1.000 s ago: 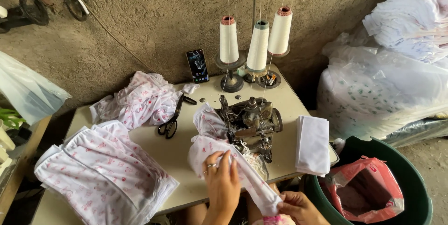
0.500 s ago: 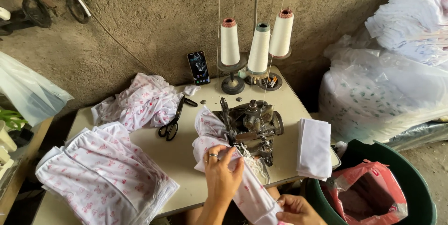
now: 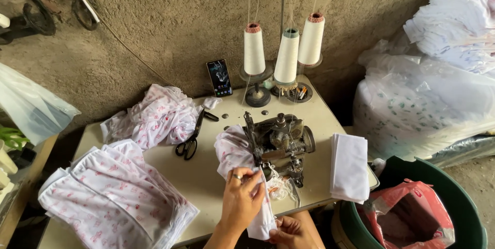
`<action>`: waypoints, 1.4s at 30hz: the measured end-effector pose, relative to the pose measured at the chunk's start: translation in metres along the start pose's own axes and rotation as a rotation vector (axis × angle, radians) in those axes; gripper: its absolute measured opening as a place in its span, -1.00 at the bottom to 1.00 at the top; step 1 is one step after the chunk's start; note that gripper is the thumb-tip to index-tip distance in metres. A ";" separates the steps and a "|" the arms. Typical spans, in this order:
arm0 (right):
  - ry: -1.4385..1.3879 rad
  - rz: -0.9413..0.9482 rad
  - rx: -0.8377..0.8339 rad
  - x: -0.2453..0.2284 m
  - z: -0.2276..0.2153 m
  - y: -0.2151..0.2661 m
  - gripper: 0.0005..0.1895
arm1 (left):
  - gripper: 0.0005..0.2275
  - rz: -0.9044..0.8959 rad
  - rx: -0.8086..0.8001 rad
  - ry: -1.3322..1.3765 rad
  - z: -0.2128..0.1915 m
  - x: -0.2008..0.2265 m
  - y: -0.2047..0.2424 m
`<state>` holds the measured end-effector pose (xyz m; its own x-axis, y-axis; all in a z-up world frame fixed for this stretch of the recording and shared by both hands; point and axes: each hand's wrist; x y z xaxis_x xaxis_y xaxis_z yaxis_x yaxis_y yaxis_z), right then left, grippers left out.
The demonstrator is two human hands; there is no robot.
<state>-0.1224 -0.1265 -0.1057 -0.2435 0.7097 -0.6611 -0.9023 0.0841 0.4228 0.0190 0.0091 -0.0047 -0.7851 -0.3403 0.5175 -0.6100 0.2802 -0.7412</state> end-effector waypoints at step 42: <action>0.989 -1.144 0.360 -0.075 0.114 -0.011 -0.76 | -0.85 -0.261 -0.156 -0.320 0.010 -0.107 -0.103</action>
<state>-0.0537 -0.1012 0.0097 0.2308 -0.5627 -0.7938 -0.6698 0.4999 -0.5491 0.1672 0.0077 0.0123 -0.5447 -0.6714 0.5026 -0.8117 0.2714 -0.5172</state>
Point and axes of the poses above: each hand's wrist, its own y-axis away from the middle knuckle, its own z-axis out of the palm, x = y × z, and after that the axes turned 9 degrees about x, right-handed
